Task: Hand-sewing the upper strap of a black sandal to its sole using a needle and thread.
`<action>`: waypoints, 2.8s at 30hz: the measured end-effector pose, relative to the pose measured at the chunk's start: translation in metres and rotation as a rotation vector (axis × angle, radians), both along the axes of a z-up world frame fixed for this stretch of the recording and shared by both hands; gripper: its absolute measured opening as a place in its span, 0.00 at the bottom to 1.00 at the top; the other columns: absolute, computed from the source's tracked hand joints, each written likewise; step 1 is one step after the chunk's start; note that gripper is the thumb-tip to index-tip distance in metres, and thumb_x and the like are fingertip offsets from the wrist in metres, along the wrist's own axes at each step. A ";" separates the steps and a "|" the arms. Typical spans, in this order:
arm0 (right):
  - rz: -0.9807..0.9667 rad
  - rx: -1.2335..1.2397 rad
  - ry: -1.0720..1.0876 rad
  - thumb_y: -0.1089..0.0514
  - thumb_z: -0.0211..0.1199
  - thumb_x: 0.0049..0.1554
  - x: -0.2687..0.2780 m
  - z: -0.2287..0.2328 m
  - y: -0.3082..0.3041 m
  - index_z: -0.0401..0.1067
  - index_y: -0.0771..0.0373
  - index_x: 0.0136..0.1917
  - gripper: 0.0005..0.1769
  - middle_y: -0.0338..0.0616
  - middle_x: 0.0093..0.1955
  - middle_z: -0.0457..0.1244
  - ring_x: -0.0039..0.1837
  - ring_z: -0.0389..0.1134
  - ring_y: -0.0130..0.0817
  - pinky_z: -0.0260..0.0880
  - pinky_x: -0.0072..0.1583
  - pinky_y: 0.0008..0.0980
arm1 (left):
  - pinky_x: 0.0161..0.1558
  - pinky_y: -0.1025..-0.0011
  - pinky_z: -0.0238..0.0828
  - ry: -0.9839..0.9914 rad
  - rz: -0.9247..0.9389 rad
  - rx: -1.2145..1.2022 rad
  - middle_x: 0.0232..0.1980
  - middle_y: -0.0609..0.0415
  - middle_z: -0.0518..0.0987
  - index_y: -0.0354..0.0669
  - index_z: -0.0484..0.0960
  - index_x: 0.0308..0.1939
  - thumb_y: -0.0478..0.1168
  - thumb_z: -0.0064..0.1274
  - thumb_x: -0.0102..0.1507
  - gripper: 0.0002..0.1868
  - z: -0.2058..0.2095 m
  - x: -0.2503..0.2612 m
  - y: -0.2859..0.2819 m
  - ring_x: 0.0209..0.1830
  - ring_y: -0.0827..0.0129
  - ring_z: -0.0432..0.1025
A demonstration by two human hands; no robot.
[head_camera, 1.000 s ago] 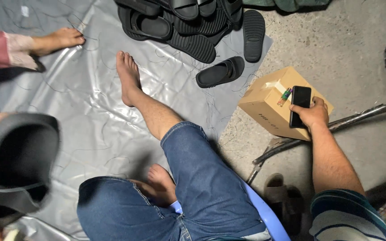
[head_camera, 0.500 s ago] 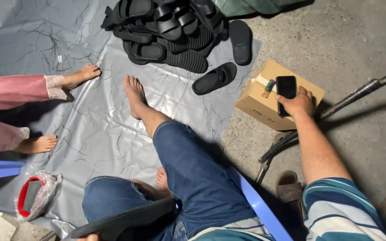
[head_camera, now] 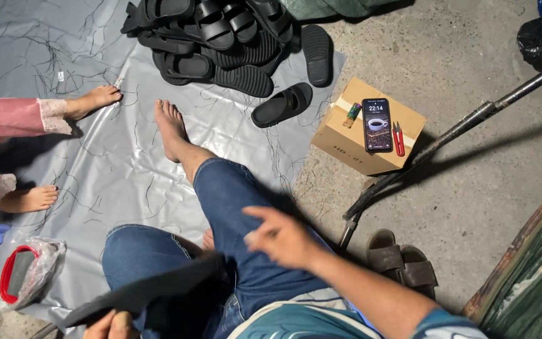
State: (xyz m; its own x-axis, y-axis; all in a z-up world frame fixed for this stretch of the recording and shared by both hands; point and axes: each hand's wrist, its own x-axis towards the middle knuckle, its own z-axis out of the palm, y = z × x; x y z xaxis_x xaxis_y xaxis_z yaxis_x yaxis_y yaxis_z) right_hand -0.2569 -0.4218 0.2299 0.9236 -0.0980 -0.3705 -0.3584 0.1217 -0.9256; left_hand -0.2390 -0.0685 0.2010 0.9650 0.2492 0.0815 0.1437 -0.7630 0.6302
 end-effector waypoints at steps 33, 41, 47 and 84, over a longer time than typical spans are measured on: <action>0.902 -0.978 -0.002 0.41 0.61 0.46 0.122 0.087 0.110 0.63 0.39 0.62 0.30 0.52 0.51 0.64 0.55 0.65 0.50 0.64 0.57 0.46 | 0.51 0.66 0.68 0.162 -0.251 -0.653 0.50 0.54 0.76 0.48 0.75 0.53 0.41 0.62 0.50 0.27 0.073 -0.058 -0.102 0.51 0.62 0.71; 0.929 -0.962 0.002 0.38 0.56 0.47 0.105 0.105 0.110 0.54 0.40 0.67 0.35 0.56 0.56 0.60 0.59 0.60 0.56 0.58 0.60 0.54 | 0.46 0.65 0.71 0.067 -0.227 -0.590 0.47 0.53 0.78 0.47 0.75 0.52 0.41 0.61 0.51 0.25 0.068 -0.065 -0.109 0.47 0.60 0.73; 0.811 -0.907 -0.234 0.47 0.51 0.55 0.065 0.103 0.080 0.59 0.48 0.66 0.26 0.49 0.64 0.56 0.61 0.58 0.53 0.60 0.57 0.52 | 0.51 0.60 0.68 0.067 -0.299 -0.619 0.56 0.50 0.72 0.52 0.69 0.59 0.41 0.60 0.52 0.32 0.078 -0.057 -0.103 0.54 0.55 0.69; 1.107 -0.865 -0.490 0.60 0.51 0.50 0.020 0.083 0.020 0.67 0.45 0.59 0.23 0.37 0.45 0.60 0.45 0.63 0.34 0.63 0.44 0.34 | 0.53 0.76 0.66 0.194 -0.395 -0.492 0.59 0.57 0.70 0.60 0.68 0.57 0.46 0.55 0.56 0.26 0.063 -0.053 -0.110 0.55 0.72 0.70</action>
